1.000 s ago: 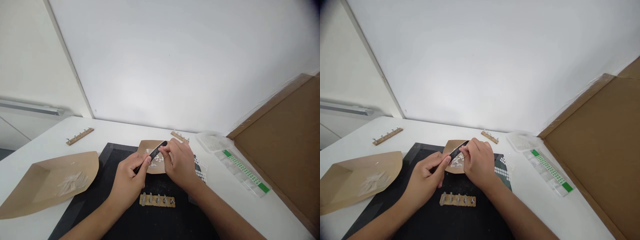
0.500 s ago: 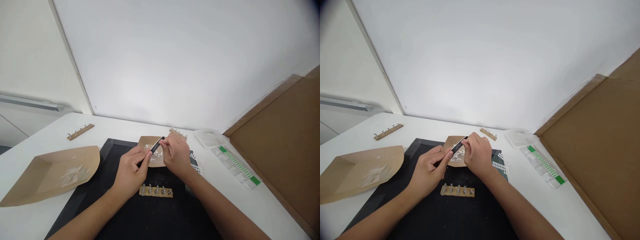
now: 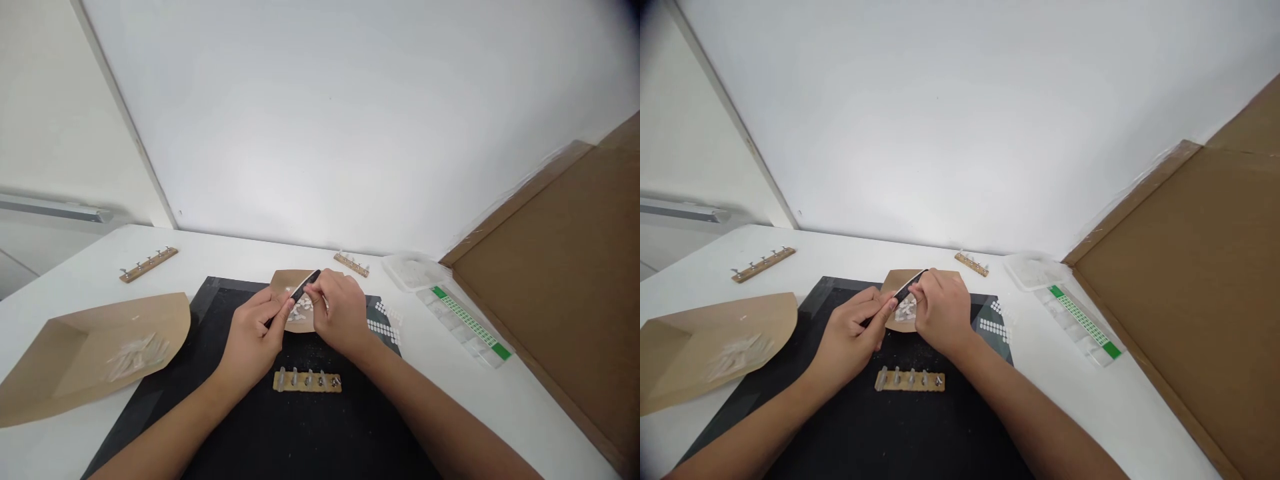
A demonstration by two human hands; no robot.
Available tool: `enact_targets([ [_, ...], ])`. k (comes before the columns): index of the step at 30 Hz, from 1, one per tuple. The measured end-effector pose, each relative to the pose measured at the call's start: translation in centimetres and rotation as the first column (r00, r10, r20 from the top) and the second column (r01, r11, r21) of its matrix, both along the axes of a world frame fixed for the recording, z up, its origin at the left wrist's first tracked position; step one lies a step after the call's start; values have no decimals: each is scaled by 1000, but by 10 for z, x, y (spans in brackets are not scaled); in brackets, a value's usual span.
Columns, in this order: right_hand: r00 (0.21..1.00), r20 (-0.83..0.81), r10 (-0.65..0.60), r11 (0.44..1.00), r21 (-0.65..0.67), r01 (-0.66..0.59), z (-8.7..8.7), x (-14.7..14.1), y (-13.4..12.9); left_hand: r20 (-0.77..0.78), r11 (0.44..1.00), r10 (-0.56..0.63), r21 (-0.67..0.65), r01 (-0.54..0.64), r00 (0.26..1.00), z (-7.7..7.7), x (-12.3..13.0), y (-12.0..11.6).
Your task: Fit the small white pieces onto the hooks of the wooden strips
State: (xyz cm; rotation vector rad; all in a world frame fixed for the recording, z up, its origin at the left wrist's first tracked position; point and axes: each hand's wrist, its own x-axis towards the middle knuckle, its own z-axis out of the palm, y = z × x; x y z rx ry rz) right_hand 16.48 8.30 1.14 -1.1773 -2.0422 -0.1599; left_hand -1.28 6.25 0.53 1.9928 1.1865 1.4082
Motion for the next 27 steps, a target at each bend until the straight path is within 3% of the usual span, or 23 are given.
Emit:
enact_targets([
  [17,1000,-15,1,1000,-14,-1,-1,1,4,-6,1000,-6,-30,6,1000,0,0,-2],
  [27,999,-33,-9,999,-37,7,0,-1,-1,-32,1000,4,24,-3,999,0,-1,-2],
])
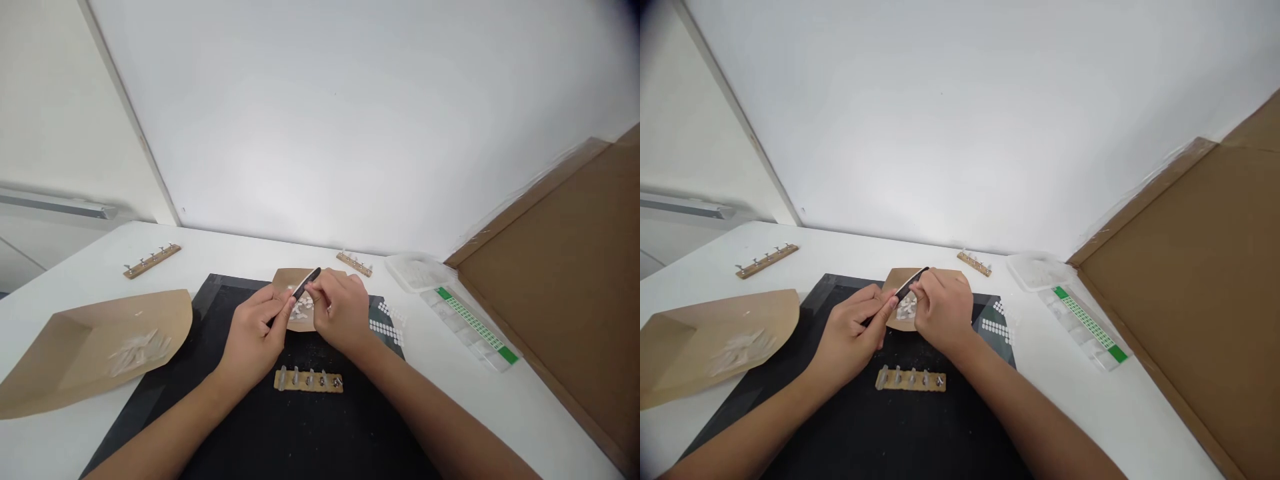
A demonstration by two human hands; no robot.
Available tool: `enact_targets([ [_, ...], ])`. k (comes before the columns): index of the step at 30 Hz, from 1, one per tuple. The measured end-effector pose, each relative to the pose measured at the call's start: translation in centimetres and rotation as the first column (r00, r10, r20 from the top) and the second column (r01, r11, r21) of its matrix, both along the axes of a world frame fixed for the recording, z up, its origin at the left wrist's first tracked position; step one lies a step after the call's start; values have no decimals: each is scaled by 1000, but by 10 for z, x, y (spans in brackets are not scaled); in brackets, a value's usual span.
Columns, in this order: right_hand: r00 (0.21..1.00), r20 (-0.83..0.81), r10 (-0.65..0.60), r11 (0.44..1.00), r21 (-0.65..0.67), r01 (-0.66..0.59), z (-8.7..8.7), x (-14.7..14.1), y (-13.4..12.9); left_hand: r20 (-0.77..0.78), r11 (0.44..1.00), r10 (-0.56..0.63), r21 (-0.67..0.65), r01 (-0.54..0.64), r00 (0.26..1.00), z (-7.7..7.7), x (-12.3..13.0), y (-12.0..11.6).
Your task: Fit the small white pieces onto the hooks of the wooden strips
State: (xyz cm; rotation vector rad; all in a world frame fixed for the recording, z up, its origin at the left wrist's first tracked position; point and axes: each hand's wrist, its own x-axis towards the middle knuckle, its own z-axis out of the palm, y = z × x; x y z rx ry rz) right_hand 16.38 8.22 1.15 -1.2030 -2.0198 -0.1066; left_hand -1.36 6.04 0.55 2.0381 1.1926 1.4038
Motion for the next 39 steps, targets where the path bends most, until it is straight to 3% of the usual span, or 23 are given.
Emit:
enact_targets([
  [11,980,-189,-55,989,-147,27,12,8,9,-163,977,94,203,-60,982,-6,0,-1],
  [18,960,-280,-15,969,-240,-55,14,6,4,-384,915,254,393,-91,888,-7,-3,-3],
  [26,952,-303,32,963,-244,-110,14,2,3,-369,925,241,366,-97,898,-7,-3,0],
  [33,968,-249,19,973,-219,-76,21,-5,-8,-390,907,275,409,-102,879,-5,-6,1],
  [39,973,-222,-53,971,-241,-2,27,-4,-6,-435,858,415,479,-184,799,-10,-12,8],
])
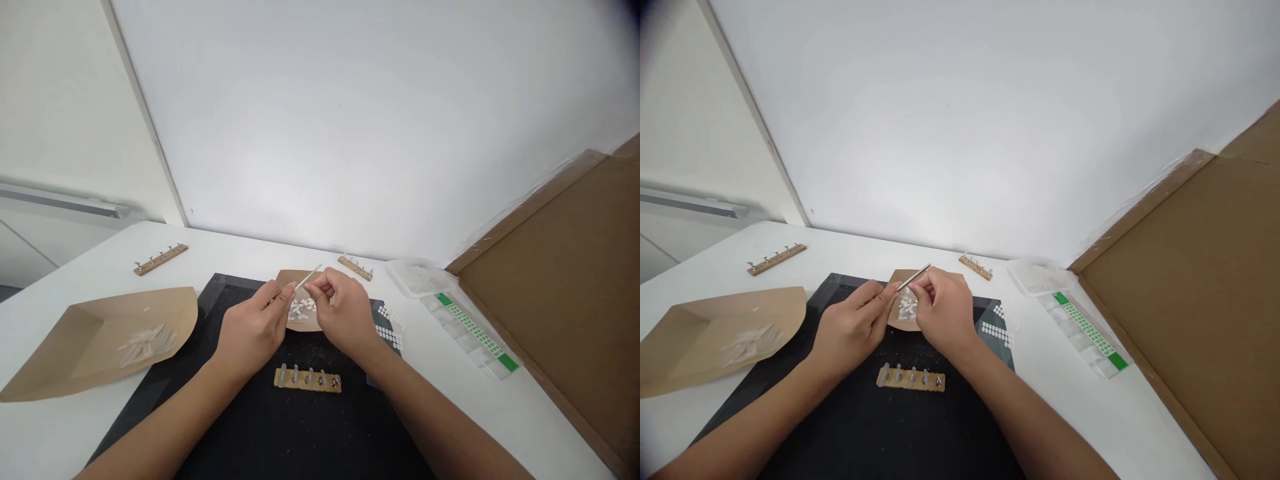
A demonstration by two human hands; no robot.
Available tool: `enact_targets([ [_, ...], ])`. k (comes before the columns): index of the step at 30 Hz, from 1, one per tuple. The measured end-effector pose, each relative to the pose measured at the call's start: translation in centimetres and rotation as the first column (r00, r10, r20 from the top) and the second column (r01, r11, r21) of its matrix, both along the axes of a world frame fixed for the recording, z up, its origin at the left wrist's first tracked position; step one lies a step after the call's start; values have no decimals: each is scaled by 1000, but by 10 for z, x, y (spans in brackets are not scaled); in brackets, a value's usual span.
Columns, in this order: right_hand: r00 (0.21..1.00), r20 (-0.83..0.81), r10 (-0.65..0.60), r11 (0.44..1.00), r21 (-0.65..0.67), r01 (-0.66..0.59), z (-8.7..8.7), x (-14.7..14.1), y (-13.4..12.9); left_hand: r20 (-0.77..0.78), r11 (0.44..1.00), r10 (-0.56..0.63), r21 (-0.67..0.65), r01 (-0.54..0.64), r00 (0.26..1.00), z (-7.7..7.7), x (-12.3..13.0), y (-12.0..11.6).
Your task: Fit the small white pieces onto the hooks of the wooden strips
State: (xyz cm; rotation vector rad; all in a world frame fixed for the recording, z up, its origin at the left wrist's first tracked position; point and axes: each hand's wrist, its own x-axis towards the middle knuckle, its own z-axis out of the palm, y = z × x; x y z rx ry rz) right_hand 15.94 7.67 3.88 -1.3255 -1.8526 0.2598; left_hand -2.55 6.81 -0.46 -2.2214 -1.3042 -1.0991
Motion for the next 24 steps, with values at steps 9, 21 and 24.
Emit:
enact_targets([
  [9,984,177,-31,998,56,21,7,33,-37,-158,843,422,-292,-451,893,14,-22,15],
  [21,982,179,60,951,288,-111,-26,63,-75,-386,680,328,-537,-499,862,28,-22,3],
  [24,977,201,73,938,320,-136,-27,67,-78,-304,775,306,-470,-422,902,25,-21,1],
])
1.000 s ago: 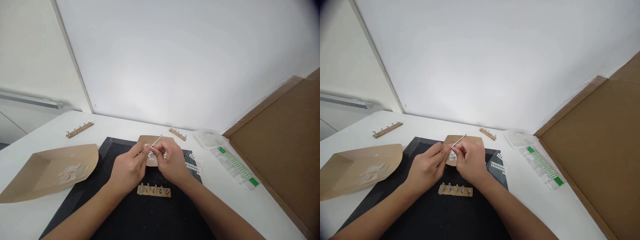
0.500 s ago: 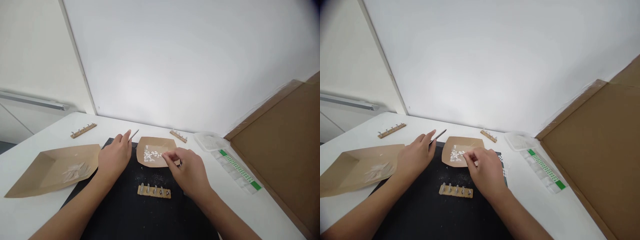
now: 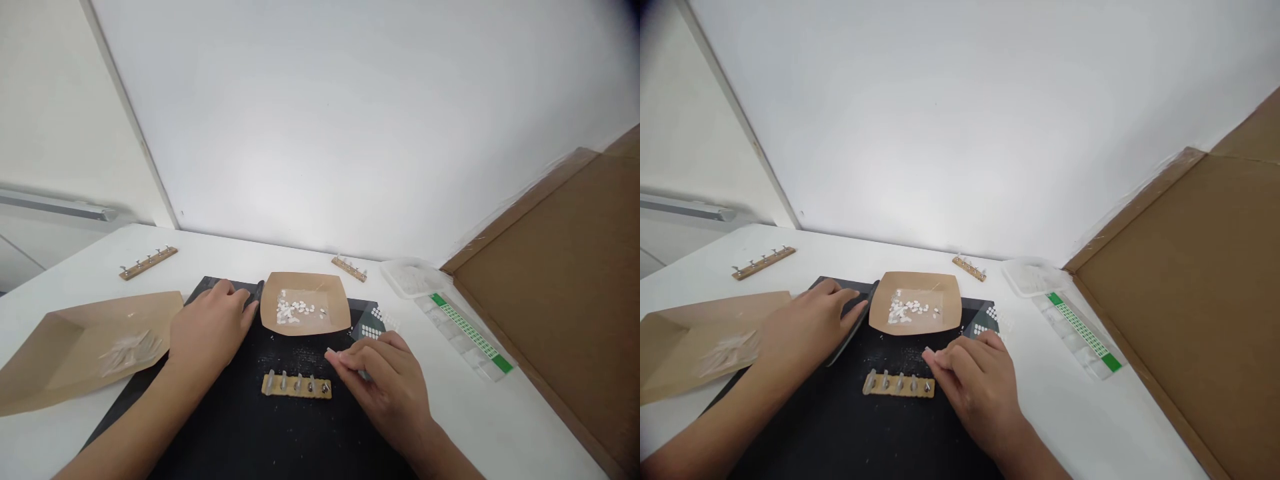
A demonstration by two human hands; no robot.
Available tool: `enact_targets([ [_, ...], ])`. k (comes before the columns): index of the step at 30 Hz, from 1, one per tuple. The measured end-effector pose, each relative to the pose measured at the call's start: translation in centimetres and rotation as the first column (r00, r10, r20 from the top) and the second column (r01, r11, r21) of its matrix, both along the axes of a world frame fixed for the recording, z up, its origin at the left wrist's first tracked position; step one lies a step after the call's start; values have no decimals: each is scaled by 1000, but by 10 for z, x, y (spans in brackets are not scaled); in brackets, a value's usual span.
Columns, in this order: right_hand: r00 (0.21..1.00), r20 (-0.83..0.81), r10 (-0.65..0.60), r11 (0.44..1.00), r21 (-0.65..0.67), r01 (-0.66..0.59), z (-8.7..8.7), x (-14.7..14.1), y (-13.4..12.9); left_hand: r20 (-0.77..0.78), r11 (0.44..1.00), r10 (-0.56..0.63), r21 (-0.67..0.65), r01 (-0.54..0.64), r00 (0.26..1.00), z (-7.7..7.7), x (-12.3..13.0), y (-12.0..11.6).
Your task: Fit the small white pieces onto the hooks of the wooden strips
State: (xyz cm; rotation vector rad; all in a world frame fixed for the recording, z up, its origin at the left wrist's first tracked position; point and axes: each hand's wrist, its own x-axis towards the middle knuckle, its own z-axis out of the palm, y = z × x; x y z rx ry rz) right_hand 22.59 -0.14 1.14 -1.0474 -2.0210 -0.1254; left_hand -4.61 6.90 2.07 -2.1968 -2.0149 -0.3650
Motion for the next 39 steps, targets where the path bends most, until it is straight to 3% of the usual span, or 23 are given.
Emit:
enact_targets([
  [3,1000,7,15,998,66,-16,-1,-1,-2,247,971,-227,137,198,942,-4,10,-5],
  [5,999,1,34,992,121,-34,-2,-3,-3,486,907,-420,209,365,766,-6,23,-12],
  [6,999,2,43,989,141,-42,-3,-4,-4,592,879,-459,194,435,663,-6,30,-16],
  [9,998,28,50,984,167,-53,-5,-4,-4,802,795,-401,65,603,443,-6,48,-30],
  [13,998,41,43,984,174,-50,-7,-1,-5,909,744,-290,16,669,301,-8,58,-40],
  [20,991,83,108,982,148,-119,-5,9,-8,981,729,-78,-66,681,179,-18,58,-40],
  [26,977,136,163,971,154,-183,1,7,-7,994,679,75,-114,725,85,-22,61,-42],
  [29,976,139,170,968,163,-191,3,5,-7,990,628,140,-108,771,25,-20,63,-44],
  [31,976,134,171,969,158,-192,3,4,-7,982,594,186,-142,792,36,-18,63,-45],
  [34,983,94,160,977,130,-171,0,4,-7,958,563,259,-254,787,124,-18,62,-46],
  [39,989,-42,144,989,35,-142,-7,7,-3,933,562,315,-330,759,173,-18,62,-46],
])
